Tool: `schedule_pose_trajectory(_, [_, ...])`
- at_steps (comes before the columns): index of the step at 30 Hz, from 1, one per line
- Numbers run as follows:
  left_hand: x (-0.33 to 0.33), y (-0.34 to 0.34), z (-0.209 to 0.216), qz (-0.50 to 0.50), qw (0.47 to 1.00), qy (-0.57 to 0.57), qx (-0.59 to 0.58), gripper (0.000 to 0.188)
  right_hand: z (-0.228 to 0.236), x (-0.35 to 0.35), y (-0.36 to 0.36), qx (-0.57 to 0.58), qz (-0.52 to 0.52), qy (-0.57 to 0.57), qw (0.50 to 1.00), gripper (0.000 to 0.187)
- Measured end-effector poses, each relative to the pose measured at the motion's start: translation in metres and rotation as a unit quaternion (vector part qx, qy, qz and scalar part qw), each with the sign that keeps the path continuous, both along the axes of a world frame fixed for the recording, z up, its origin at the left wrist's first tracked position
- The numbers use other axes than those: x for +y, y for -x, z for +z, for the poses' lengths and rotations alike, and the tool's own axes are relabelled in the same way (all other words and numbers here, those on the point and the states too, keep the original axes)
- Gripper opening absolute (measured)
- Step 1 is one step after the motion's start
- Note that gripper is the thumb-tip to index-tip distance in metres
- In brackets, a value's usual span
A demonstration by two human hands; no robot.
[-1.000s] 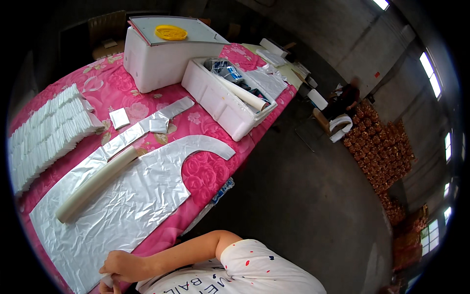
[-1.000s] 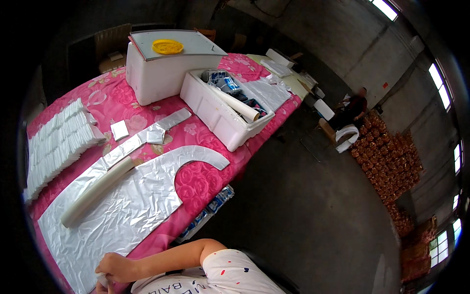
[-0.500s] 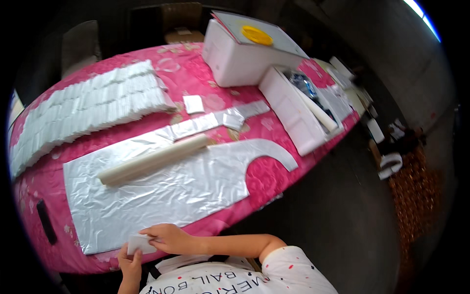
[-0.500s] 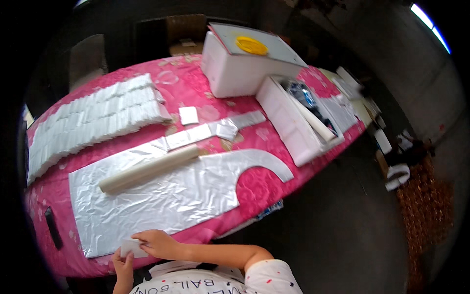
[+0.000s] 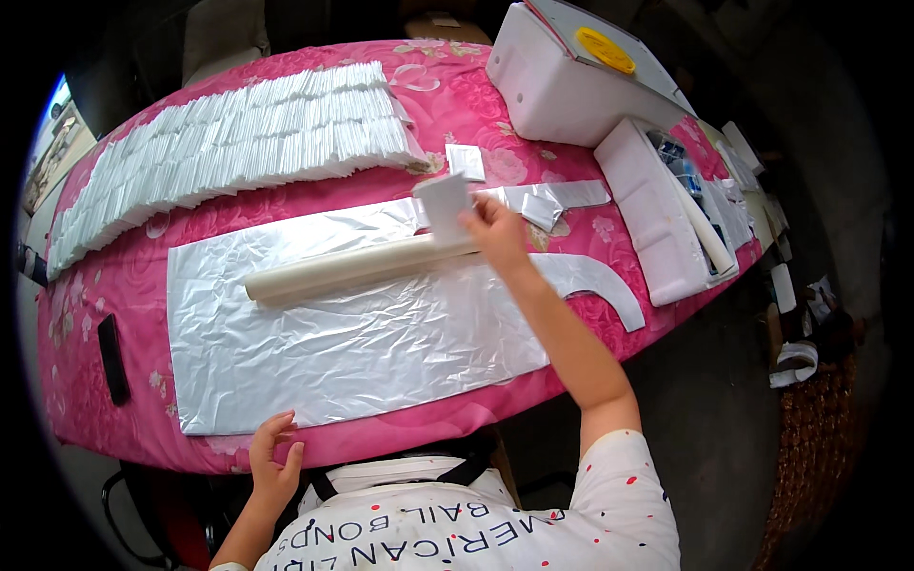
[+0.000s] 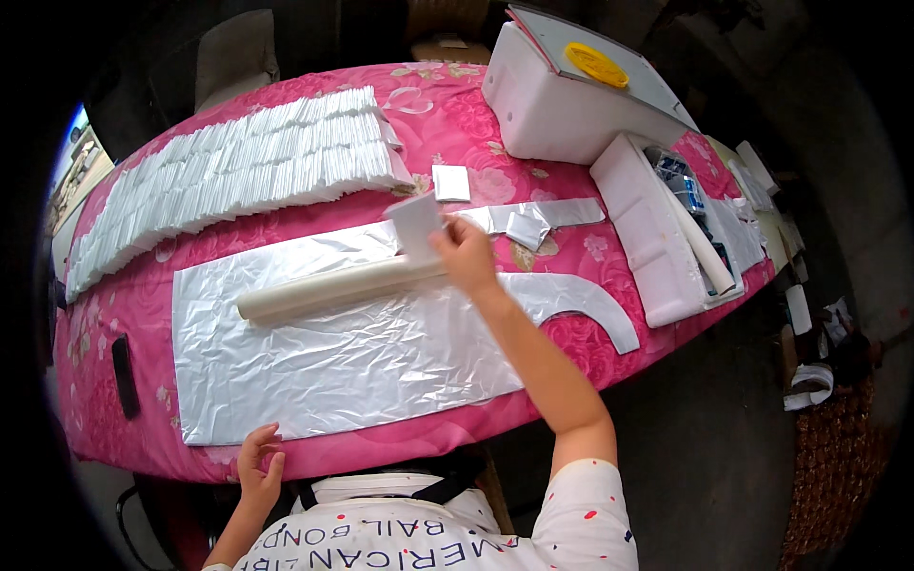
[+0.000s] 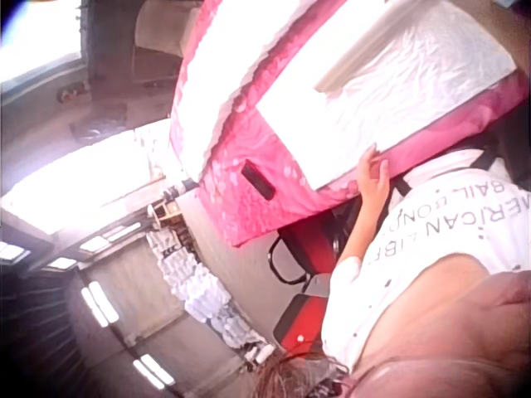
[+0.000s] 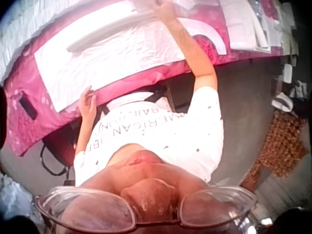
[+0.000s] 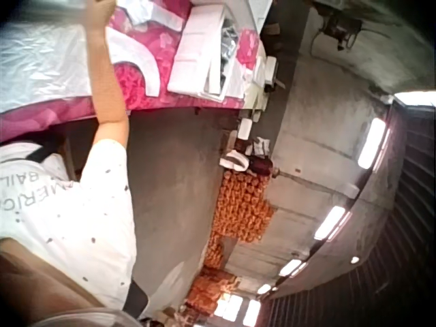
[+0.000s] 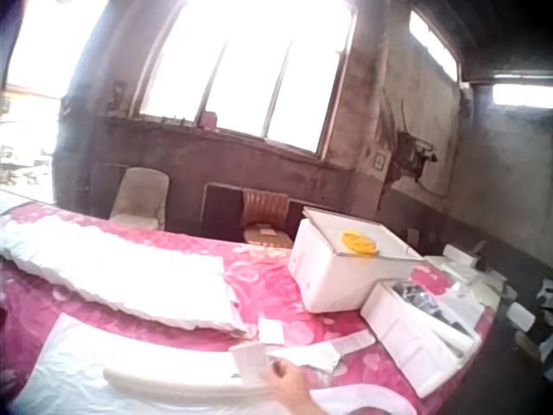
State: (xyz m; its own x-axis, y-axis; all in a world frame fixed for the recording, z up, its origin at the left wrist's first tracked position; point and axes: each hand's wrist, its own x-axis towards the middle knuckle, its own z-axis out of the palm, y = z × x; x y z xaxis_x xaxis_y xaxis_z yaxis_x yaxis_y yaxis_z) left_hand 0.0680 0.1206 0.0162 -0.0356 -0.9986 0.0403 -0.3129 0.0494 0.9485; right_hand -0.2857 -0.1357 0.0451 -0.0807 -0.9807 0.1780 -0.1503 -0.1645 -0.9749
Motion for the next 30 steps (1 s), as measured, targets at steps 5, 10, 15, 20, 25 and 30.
schedule_pose_trajectory(5, [-0.004, 0.005, 0.006, -0.001, 1.0, -0.008, -0.03, 0.036, -0.028, -0.103, 0.052, 0.029, -0.129, -0.05, 0.99, 0.022])
schedule_pose_trajectory(10, [-0.006, 0.009, 0.008, 0.01, 0.999, -0.007, -0.05, 0.033, -0.057, -0.151, 0.062, 0.145, -0.182, -0.08, 0.969, 0.029])
schedule_pose_trajectory(15, [-0.003, 0.008, 0.01, 0.02, 0.997, -0.014, -0.068, 0.033, -0.023, -0.134, 0.033, 0.502, -0.26, -0.054, 0.823, 0.037])
schedule_pose_trajectory(20, [-0.021, 0.012, 0.023, -0.021, 0.989, 0.012, -0.144, 0.033, -0.009, -0.082, 0.019, 0.323, 0.012, 0.068, 0.944, 0.041])
schedule_pose_trajectory(25, [-0.055, 0.029, 0.031, -0.119, 0.978, 0.058, -0.161, 0.038, -0.01, 0.004, 0.004, 0.477, 0.202, 0.192, 0.834, 0.05])
schedule_pose_trajectory(30, [-0.09, 0.069, 0.023, -0.192, 0.941, 0.061, -0.273, 0.063, 0.003, 0.082, -0.004, 0.56, 0.202, 0.025, 0.803, 0.053])
